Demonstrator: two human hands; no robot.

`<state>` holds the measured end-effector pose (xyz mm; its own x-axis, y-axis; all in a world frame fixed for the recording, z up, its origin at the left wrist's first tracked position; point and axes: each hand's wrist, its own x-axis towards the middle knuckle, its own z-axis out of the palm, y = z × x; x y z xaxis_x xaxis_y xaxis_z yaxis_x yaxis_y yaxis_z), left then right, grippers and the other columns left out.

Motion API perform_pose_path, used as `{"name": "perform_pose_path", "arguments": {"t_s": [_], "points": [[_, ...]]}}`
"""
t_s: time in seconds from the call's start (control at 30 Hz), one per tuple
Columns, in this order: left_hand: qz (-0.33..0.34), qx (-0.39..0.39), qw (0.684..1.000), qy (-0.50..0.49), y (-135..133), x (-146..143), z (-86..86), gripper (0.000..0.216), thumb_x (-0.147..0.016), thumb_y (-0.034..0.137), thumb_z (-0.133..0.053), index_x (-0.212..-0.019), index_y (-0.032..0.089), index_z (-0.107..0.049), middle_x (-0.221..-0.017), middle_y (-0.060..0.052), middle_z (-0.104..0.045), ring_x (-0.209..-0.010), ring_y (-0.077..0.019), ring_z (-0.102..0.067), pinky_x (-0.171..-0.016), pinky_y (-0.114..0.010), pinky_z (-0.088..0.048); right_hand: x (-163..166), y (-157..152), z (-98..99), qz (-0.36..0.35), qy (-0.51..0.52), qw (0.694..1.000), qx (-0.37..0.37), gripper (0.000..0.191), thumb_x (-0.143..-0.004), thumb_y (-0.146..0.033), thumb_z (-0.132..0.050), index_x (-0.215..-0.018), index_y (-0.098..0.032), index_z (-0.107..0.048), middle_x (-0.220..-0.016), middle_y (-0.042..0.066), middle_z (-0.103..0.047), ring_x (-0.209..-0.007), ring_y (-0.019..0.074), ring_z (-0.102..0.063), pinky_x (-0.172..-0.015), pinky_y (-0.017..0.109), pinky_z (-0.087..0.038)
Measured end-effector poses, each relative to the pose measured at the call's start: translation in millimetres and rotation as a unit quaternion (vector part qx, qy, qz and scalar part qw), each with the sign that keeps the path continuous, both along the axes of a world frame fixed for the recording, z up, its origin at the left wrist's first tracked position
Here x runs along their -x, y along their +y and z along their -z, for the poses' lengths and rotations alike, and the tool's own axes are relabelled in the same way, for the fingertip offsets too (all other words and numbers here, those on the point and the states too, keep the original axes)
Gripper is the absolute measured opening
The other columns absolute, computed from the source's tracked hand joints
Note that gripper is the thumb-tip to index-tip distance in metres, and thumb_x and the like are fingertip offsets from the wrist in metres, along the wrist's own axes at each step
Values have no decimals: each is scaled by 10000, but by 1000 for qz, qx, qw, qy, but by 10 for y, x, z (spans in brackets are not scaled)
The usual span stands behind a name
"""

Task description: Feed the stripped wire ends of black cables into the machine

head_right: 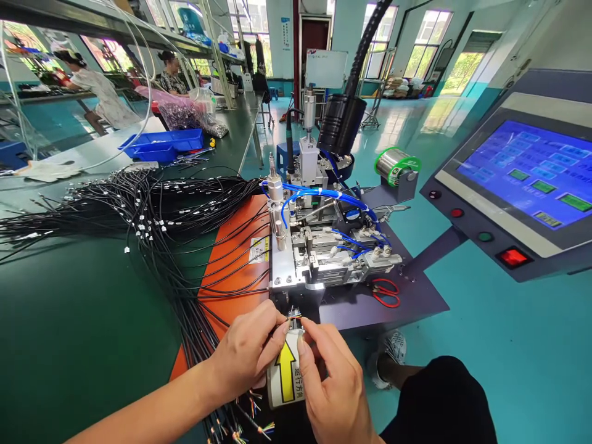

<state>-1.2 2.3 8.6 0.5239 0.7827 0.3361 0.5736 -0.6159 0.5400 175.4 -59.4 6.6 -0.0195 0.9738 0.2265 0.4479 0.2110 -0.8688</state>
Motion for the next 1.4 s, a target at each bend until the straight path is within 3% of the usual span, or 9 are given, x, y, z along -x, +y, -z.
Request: {"name": "perform_pose_path", "arguments": {"t_s": [0.17, 0.3, 0.5, 0.8, 0.93, 1.0, 1.1, 1.23, 1.4], "points": [[-4, 0, 1000, 1, -3, 2, -2, 228, -1014, 257, -407, -870, 173, -563, -790, -21, -541, -663, -149, -540, -594, -280, -441, 12, 25, -25, 9, -1, 1000, -13, 230, -989, -233, -501, -1196, -219, -601, -957, 44, -608, -794, 153, -617, -728, 258, -508], [-1, -12, 1000, 10, -2, 3, 7, 216, -1010, 253, -410, -867, 179, -554, -776, -18, -538, -655, -149, -541, -584, -277, -429, 29, 103, -81, 16, 14, 1000, 10, 112, -981, -266, -524, -991, -227, -628, -865, 12, -599, -725, 142, -587, -666, 245, -480], [6, -40, 999, 27, -3, 3, 16, 222, -1006, 235, -404, -828, 181, -526, -759, -20, -526, -657, -154, -527, -580, -277, -417, 35, 165, -134, 10, 17, 999, 49, 171, -974, -310, -534, -870, -217, -632, -797, 9, -607, -687, 150, -576, -633, 241, -465], [12, -44, 998, 38, -9, 9, 0, 230, -1004, 226, -408, -820, 174, -535, -752, -25, -524, -654, -160, -520, -570, -283, -407, 170, 105, -16, 8, -40, 998, -46, 184, -982, -230, -476, -925, -203, -650, -838, 52, -609, -765, 188, -590, -738, 303, -457], [14, -42, 999, 31, -8, 7, -10, 226, -1007, 223, -406, -832, 167, -538, -760, -31, -531, -663, -158, -525, -580, -280, -417, 66, 132, -56, 57, 51, 994, 77, 212, -948, -377, -563, -872, -201, -654, -786, 36, -615, -699, 175, -562, -640, 279, -432], [17, -43, 998, 32, -8, 5, -20, 227, -1009, 225, -404, -836, 167, -540, -763, -33, -534, -665, -159, -524, -582, -281, -419, -26, 183, -81, 88, 130, 973, 172, 269, -916, -459, -599, -918, -197, -661, -722, 9, -582, -614, 148, -491, -551, 259, -371], [17, -43, 999, 30, -8, 4, -29, 224, -1008, 223, -405, -841, 169, -543, -768, -35, -538, -665, -160, -522, -585, -283, -425, -106, 271, -104, 63, 266, 924, 268, 311, -874, -476, -647, -994, -189, -667, -717, -15, -541, -570, 109, -385, -506, 237, -276], [21, -39, 999, 29, -7, 7, -24, 216, -1002, 215, -411, -843, 166, -549, -766, -36, -536, -664, -161, -522, -583, -286, -426, -78, 347, -140, 18, 349, 880, 322, 270, -837, -412, -695, -953, -169, -682, -694, -36, -475, -553, 84, -268, -497, 234, -182], [21, -46, 998, 33, -5, 5, -19, 206, -999, 209, -416, -840, 171, -540, -764, -34, -536, -666, -160, -516, -588, -283, -420, -37, 385, -184, -5, 362, 870, 334, 241, -830, -396, -696, -874, -160, -676, -680, -46, -432, -554, 84, -214, -495, 244, -139]]}}
